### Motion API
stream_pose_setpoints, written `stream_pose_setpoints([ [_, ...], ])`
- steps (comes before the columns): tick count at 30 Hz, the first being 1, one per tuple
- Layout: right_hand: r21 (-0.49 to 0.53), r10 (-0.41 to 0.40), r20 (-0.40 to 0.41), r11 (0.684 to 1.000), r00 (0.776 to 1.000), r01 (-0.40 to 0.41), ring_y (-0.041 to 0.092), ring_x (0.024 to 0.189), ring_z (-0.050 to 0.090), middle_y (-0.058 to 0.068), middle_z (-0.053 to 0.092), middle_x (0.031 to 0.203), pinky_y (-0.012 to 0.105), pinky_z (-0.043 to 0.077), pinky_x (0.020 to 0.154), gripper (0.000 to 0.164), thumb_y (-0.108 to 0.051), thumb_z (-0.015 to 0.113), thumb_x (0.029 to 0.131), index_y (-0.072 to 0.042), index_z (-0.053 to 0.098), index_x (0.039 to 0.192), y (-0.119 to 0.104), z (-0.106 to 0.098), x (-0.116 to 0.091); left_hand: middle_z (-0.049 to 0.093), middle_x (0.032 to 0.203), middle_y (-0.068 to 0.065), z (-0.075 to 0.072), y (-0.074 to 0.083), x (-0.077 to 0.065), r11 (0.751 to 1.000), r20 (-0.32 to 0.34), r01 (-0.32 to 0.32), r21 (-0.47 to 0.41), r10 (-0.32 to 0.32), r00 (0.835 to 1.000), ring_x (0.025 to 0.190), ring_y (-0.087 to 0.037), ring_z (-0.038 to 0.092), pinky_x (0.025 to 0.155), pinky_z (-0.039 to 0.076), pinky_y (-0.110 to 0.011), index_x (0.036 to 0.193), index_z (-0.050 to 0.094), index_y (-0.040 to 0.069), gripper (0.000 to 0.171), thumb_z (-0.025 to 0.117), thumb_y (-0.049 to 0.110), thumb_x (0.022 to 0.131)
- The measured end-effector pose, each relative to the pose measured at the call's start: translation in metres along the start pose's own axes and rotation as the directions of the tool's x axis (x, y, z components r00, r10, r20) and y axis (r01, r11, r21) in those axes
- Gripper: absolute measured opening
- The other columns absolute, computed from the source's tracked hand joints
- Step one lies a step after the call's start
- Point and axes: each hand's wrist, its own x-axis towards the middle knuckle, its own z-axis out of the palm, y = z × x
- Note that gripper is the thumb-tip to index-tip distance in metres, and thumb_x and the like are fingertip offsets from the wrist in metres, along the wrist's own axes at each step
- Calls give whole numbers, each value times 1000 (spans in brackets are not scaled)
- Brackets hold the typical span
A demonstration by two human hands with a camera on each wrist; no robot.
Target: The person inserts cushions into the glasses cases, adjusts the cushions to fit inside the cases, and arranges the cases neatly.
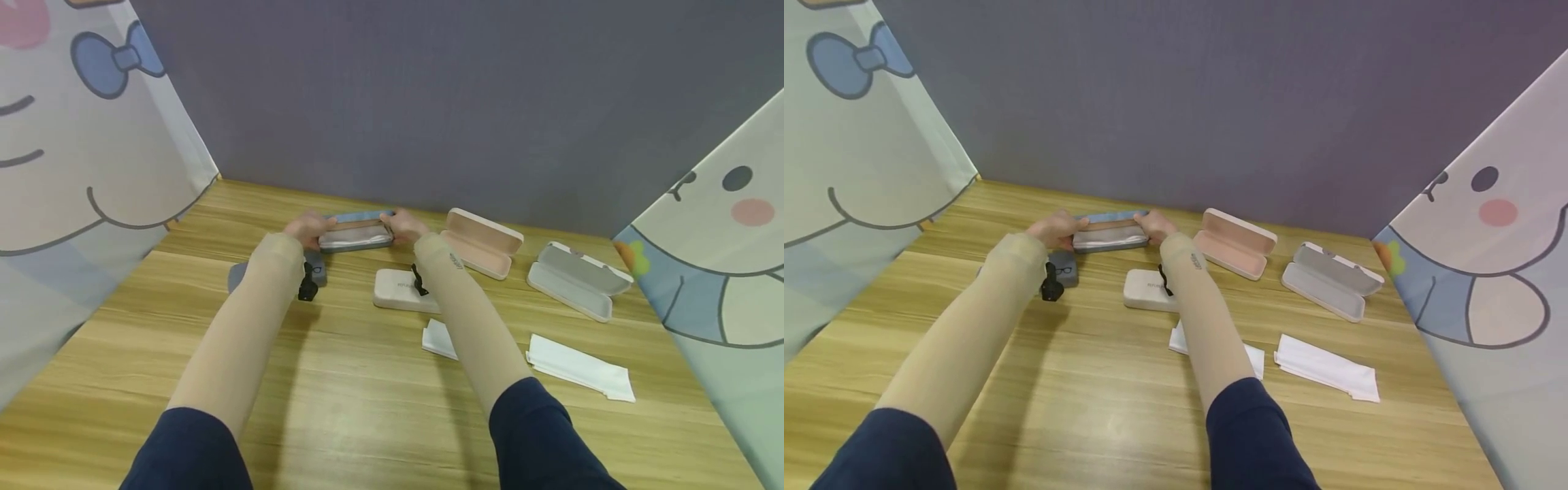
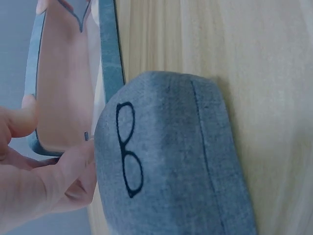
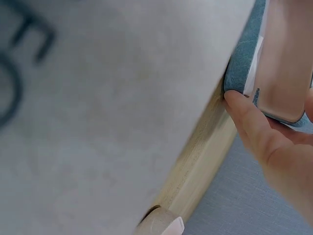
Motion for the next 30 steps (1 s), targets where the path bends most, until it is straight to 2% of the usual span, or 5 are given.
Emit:
stream_pose_setpoints([
  [8, -18, 25, -24, 1000, 999, -26, 18, 89, 43, 8, 40, 102, 39, 47, 94, 55, -32, 36, 104, -2, 24, 148, -1, 3, -1, 27, 151, -25, -2, -4, 3, 999, -10, 2, -42, -2, 1000, 133, -34, 40, 110, 38, -45, 149, 14, -7, 60, 37, 25, 104],
  [13, -68, 40, -21, 997, 999, -41, 14, 57, 28, 4, 34, 73, 34, 44, 82, 52, -33, 36, 104, -2, 26, 145, -2, 2, -1, 15, 157, -26, -3, -4, 1, 1000, -12, 4, -9, -4, 1000, 142, -37, 28, 113, 35, -45, 151, 1, -6, 67, 38, 25, 104],
  [20, -104, 28, 6, 994, 1000, -27, 16, 70, 36, 7, 37, 84, 34, 41, 82, 45, -30, 36, 104, 5, 35, 134, -2, -1, -3, 8, 158, -26, -1, -4, 2, 1000, -2, 10, 9, -10, 1000, 142, -41, 26, 114, 32, -45, 150, -8, -4, 73, 40, 24, 103],
  [27, -113, 19, 2, 993, 1000, -18, 10, 47, 18, -2, 25, 55, 31, 32, 65, 44, -28, 38, 104, 3, 35, 135, 0, -2, 0, 2, 159, -26, 1, -6, 5, 999, -15, 27, -30, -28, 999, 141, -44, 27, 118, 24, -49, 150, -14, -2, 80, 45, 24, 102],
  [30, -137, 19, 1, 990, 1000, -18, 10, 44, 16, -3, 23, 51, 29, 29, 58, 30, -28, 40, 104, -1, 45, 114, 2, 0, 0, 0, 159, -24, 2, -9, 5, 999, -37, 31, -34, -33, 999, 141, -43, 29, 119, 20, -50, 150, -14, -1, 82, 47, 23, 101],
])
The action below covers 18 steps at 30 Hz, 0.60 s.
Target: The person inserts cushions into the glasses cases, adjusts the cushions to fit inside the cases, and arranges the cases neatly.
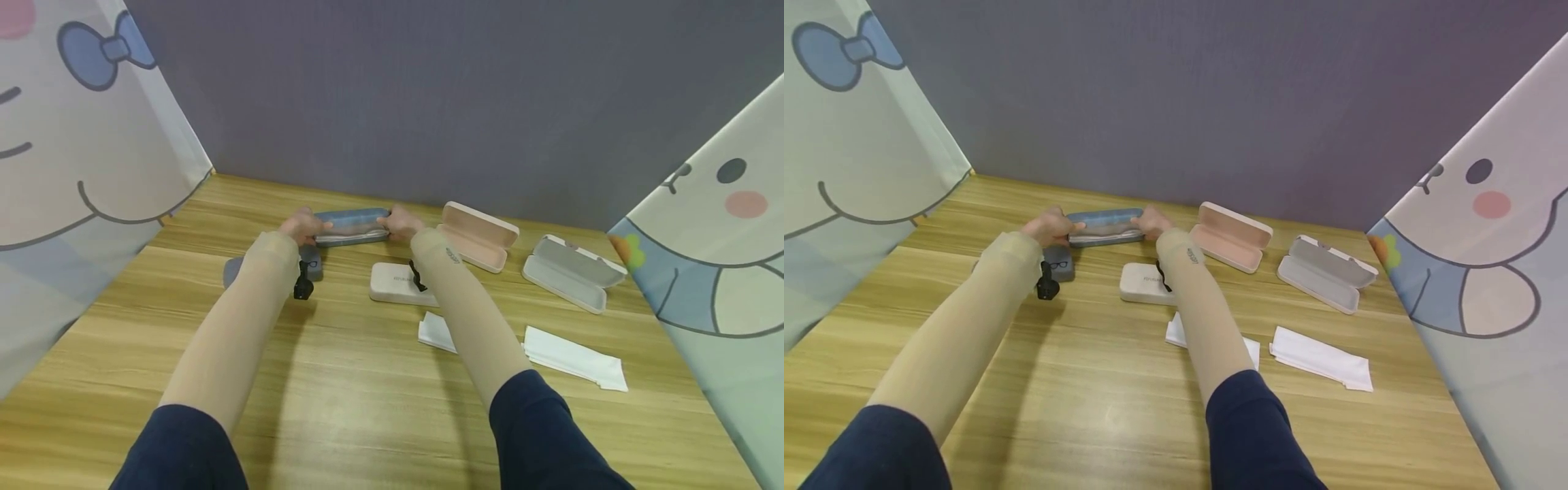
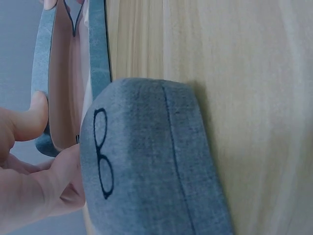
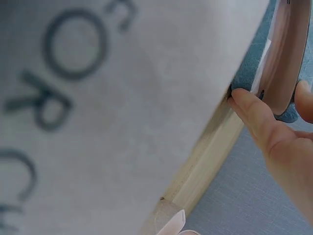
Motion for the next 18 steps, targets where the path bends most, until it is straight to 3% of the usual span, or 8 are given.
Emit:
stream_pose_setpoints([
  [3, -53, -13, -15, 999, 1000, 12, 11, 46, 19, 0, 25, 55, 27, 29, 55, 27, -28, 41, 103, -10, 39, 83, 0, 0, -1, -2, 160, -24, 2, 1, -2, 1000, -20, -9, -13, 8, 1000, 141, -42, 29, 119, 19, -51, 150, -14, -1, 82, 48, 21, 101],
  [4, -77, -17, -21, 997, 1000, 16, 12, 48, 23, 2, 36, 61, 28, 31, 56, 29, -28, 42, 103, -8, 42, 82, 0, 0, -2, -2, 160, -23, 2, 0, -2, 1000, -27, -8, -23, 8, 1000, 141, -42, 30, 119, 19, -51, 151, -14, -1, 83, 49, 20, 100],
  [6, -137, -25, -39, 990, 999, 19, 12, 60, 33, 10, 55, 85, 28, 35, 62, 30, -28, 43, 103, 0, 53, 101, 1, 2, -2, -2, 160, -23, 4, -2, -2, 999, -35, -13, -40, 12, 999, 141, -42, 29, 119, 20, -52, 151, -14, -1, 84, 49, 19, 100],
  [10, -264, -19, -52, 964, 998, 4, 16, 77, 38, 15, 49, 123, 29, 38, 73, 50, -26, 44, 102, 2, 37, 143, 0, 5, -2, 5, 159, -24, 7, -4, -1, 999, -74, -31, -33, 28, 997, 139, -42, 33, 117, 26, -51, 151, -7, -2, 83, 55, 14, 97],
  [11, -296, -14, -57, 955, 998, -3, 14, 80, 38, 14, 50, 124, 29, 38, 74, 49, -26, 45, 102, 1, 37, 143, 0, 6, -2, 8, 159, -24, 7, -5, -1, 999, -87, -38, -19, 37, 995, 138, -43, 34, 115, 29, -50, 151, -3, -4, 82, 56, 12, 96],
  [13, -332, -11, -49, 943, 999, -6, 17, 73, 35, 13, 49, 104, 31, 38, 71, 45, -24, 46, 102, 1, 41, 140, 0, 7, 0, 16, 157, -25, 10, -5, 0, 999, -125, -42, 30, 45, 991, 134, -43, 39, 112, 36, -49, 151, 6, -6, 79, 59, 10, 94],
  [16, -402, -26, -48, 916, 999, 5, 21, 93, 53, 17, 52, 126, 33, 43, 79, 51, -22, 48, 101, 0, 35, 145, -1, 9, 0, 34, 149, -26, 13, -6, 2, 990, -187, -28, 135, 53, 981, 125, -42, 48, 104, 44, -48, 146, 27, -8, 68, 63, 11, 92],
  [18, -422, -34, -41, 907, 999, 14, 28, 120, 52, 20, 45, 140, 36, 45, 93, 56, -22, 49, 101, 1, 29, 148, -2, 9, 0, 42, 143, -25, 15, -6, 3, 982, -219, -11, 186, 53, 974, 119, -40, 52, 101, 46, -48, 141, 36, -8, 62, 65, 12, 91],
])
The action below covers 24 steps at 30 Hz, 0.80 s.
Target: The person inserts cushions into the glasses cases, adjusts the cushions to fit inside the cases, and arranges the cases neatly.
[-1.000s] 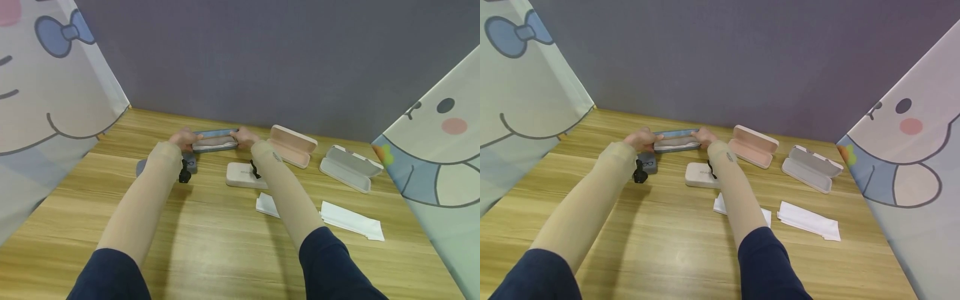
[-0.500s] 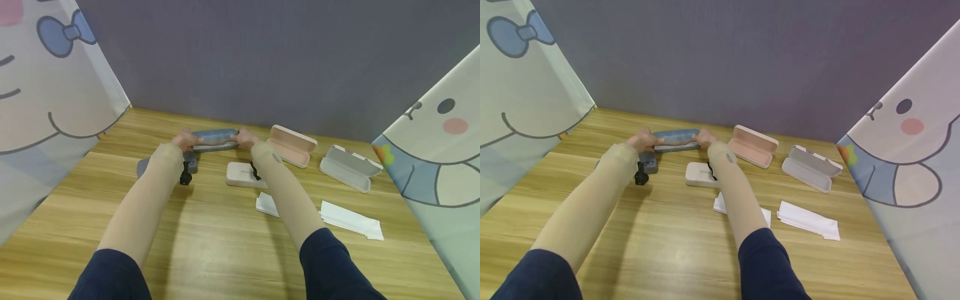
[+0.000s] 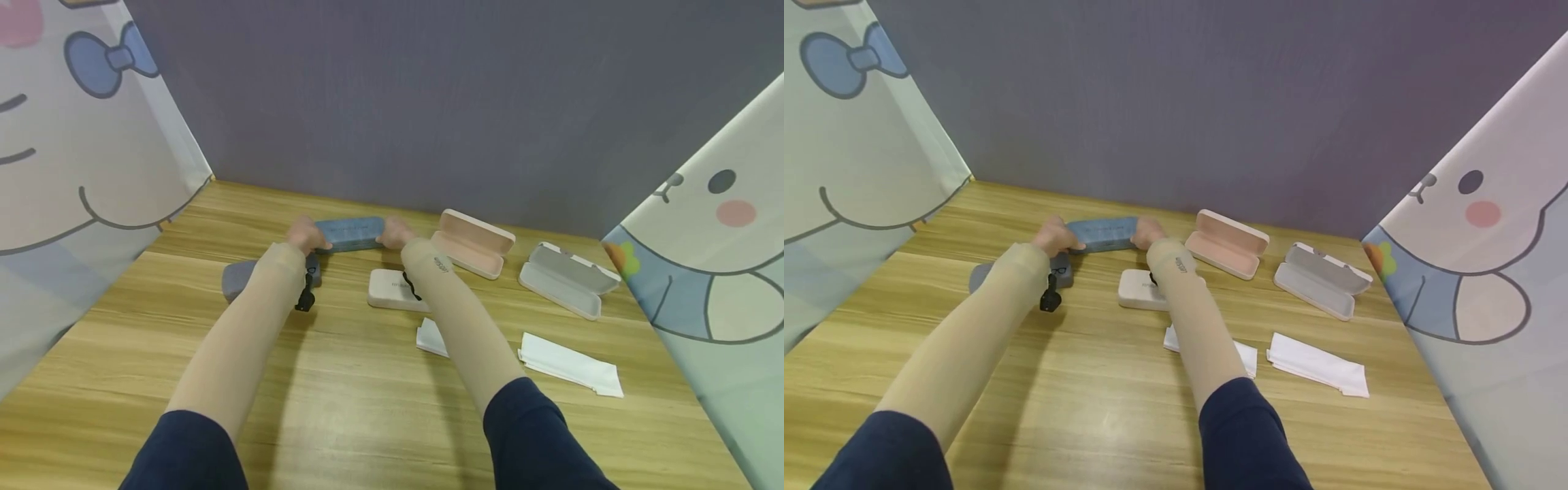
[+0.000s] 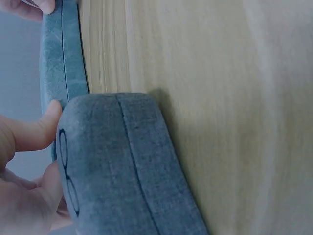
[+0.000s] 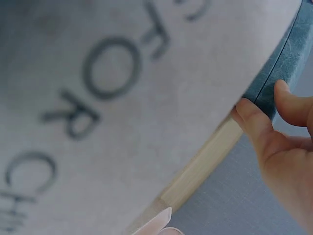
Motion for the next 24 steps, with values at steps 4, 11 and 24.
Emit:
stream_pose_setpoints([
  [4, 2, 3, -2, 1000, 1000, -3, 30, 141, 34, 17, 27, 157, 42, 37, 110, 61, -21, 52, 100, 0, 24, 150, 1, 0, -2, 52, 133, -25, 2, 1, 1, 998, -25, 4, 64, -2, 1000, 114, -38, 57, 98, 49, -47, 134, 45, -9, 54, 67, 13, 90],
  [11, -26, 11, -17, 1000, 1000, -11, 29, 142, 33, 15, 29, 156, 41, 37, 111, 61, -24, 53, 99, -2, 26, 150, -2, -3, -6, 42, 142, -27, -1, -3, 1, 1000, -17, 4, -18, -5, 1000, 122, -40, 50, 104, 44, -48, 146, 27, -9, 73, 68, 10, 88],
  [24, -64, 98, -42, 993, 994, -100, 12, 55, 32, 0, 33, 66, 26, 38, 61, 23, -23, 57, 97, -10, 48, 79, -11, 3, 12, 40, 145, -26, -7, -6, -4, 996, -40, -4, -87, 1, 999, 121, -38, 52, 104, 45, -45, 140, 35, -11, 70, 73, 5, 83],
])
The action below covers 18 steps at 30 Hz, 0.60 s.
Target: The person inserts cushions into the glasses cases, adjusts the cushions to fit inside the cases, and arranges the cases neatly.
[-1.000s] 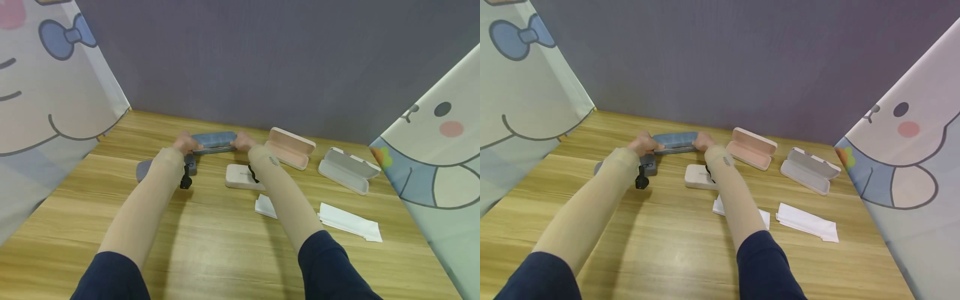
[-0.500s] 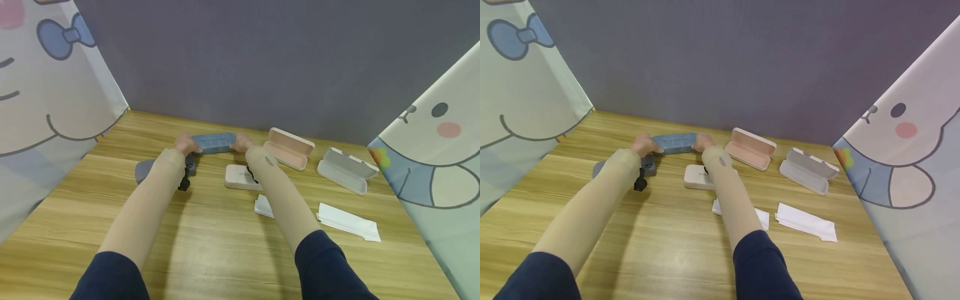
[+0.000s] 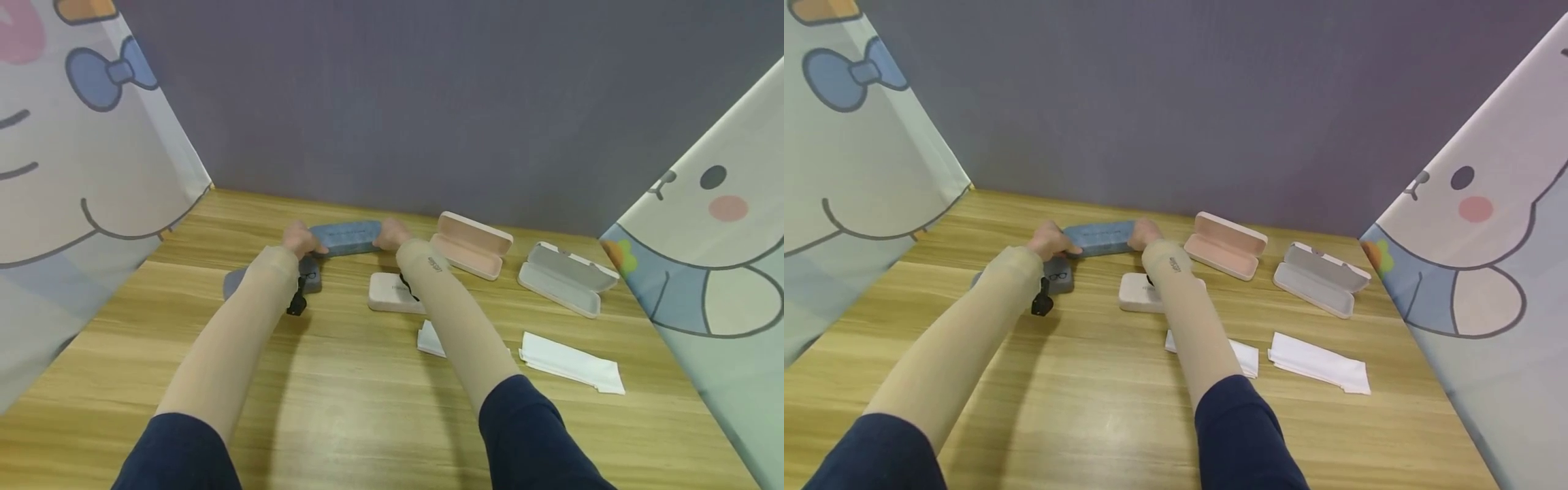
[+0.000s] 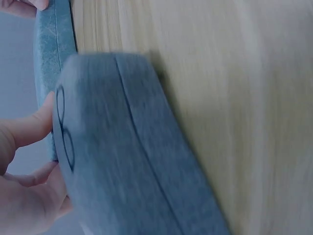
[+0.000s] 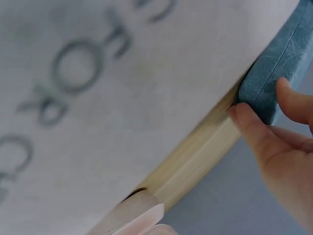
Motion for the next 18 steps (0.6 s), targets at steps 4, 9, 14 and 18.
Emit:
stream_pose_setpoints([
  [4, -33, -33, -12, 999, 999, 32, 12, 54, 31, -1, 31, 65, 27, 38, 62, 28, -24, 57, 97, -11, 44, 75, -8, 4, 0, 49, 137, -26, -6, -5, 2, 998, -49, 6, 55, -4, 999, 106, -32, 55, 95, 49, -40, 132, 46, -12, 61, 75, 7, 81],
  [9, -20, -85, -22, 996, 996, 85, 11, 49, 29, -2, 30, 58, 27, 37, 58, 32, -22, 56, 98, -12, 44, 69, -27, 15, -3, 49, 136, -27, -22, -16, 0, 997, -71, 21, 73, -16, 997, 97, -27, 52, 88, 49, -37, 132, 46, -13, 60, 74, 6, 82],
  [14, -51, -135, 1, 990, 991, 135, 10, 45, 24, -4, 23, 47, 25, 35, 53, 48, -20, 51, 100, -14, 35, 55, -45, 22, -5, 54, 108, -20, -37, -26, -6, 992, -105, 29, 125, -16, 994, 79, -22, 50, 70, 46, -30, 97, 56, -7, 31, 77, 7, 79],
  [18, -45, -196, -13, 980, 981, 195, 9, 43, 23, -4, 24, 46, 23, 33, 49, 51, -19, 50, 99, -14, 35, 51, -48, 32, 11, 55, 120, -25, -44, -33, -6, 990, -99, 47, 134, -33, 994, 94, -27, 55, 84, 51, -37, 108, 56, -10, 39, 76, 10, 81],
])
